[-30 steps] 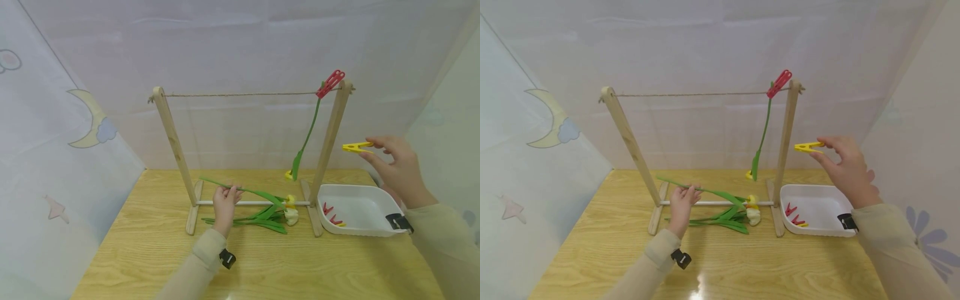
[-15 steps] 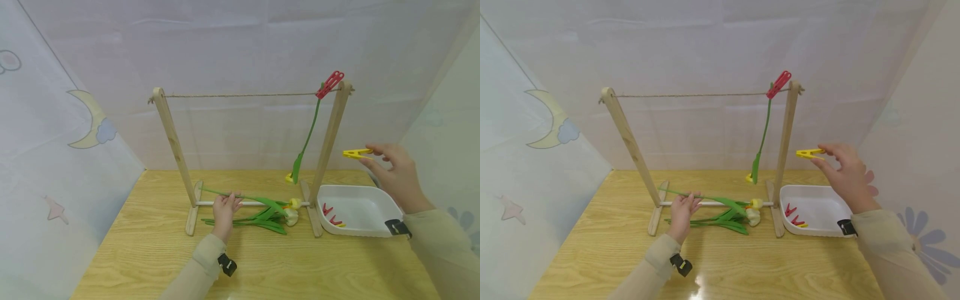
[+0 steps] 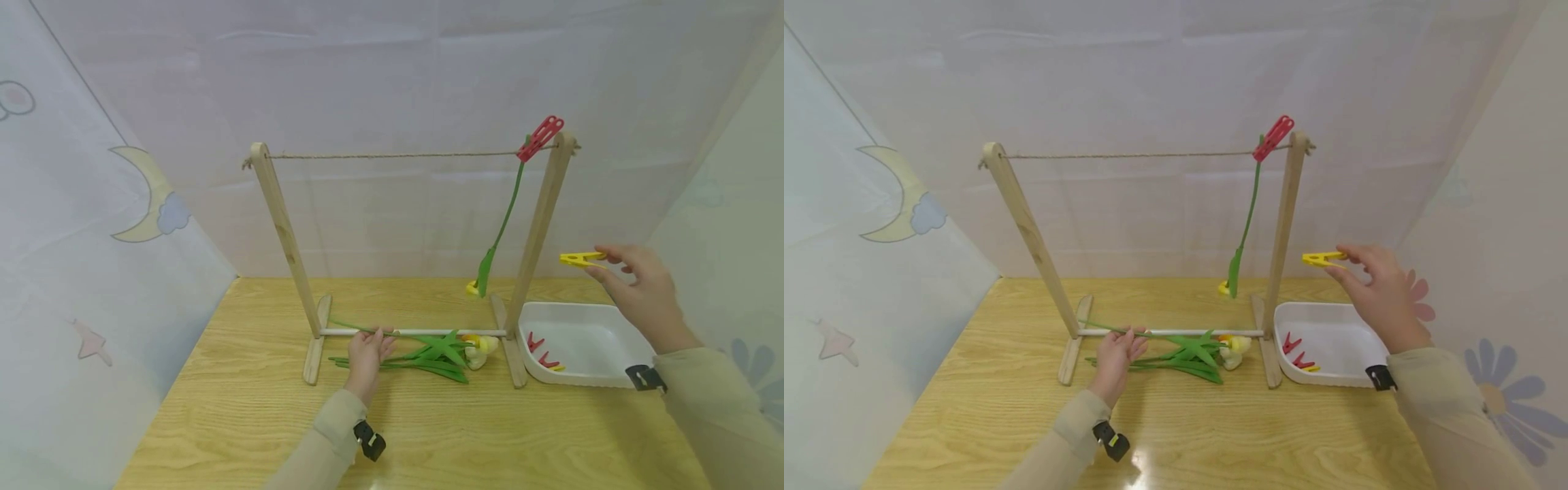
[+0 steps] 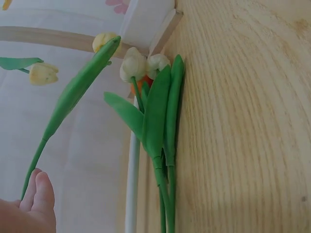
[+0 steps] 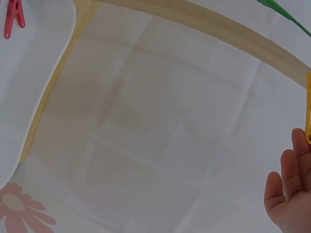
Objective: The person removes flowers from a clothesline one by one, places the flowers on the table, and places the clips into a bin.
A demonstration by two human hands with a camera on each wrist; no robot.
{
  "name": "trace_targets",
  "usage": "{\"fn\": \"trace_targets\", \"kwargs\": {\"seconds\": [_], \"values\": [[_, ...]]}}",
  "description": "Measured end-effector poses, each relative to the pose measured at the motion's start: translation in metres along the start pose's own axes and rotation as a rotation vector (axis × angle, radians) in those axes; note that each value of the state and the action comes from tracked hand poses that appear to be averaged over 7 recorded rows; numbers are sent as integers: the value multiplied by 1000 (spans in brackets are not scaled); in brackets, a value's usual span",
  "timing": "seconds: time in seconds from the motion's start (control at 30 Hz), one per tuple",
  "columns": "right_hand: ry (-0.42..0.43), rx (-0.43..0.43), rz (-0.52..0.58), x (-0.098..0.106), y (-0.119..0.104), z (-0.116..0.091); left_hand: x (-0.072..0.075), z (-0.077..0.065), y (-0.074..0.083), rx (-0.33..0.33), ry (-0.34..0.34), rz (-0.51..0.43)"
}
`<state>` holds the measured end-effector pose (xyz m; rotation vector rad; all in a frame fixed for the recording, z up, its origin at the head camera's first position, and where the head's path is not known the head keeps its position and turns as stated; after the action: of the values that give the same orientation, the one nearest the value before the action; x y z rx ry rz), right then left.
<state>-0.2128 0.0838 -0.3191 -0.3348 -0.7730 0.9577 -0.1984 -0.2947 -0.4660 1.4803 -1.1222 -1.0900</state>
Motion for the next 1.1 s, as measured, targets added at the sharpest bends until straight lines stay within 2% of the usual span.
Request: {"fn": "trace_targets", "kwargs": {"seconds": [0.13, 0.37, 0.57, 0.87, 1.1], "values": [[-21, -72, -26, -1, 2, -2, 1, 1, -5, 37, 7, -33], [-61, -183, -51, -3, 7, -5, 2, 0, -13, 71, -16, -26], [-87, -199, -3, -5, 18, -7, 3, 0, -23, 83, -18, -7], [-131, -236, -13, -6, 28, -12, 5, 1, -35, 126, -34, -22], [-149, -252, -17, -10, 32, -16, 5, 3, -45, 167, -15, -49]]}}
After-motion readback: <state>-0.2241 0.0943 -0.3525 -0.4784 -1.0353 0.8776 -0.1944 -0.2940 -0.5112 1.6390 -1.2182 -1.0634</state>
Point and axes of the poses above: each hand's wrist, its own z-axis towards the middle knuckle, its own x-axis out of the back of the hand, y = z × x, the point moved 1 cm from there along z, towards the middle knuckle, and after that the axes turned 12 degrees about z, right-handed, at the moved point
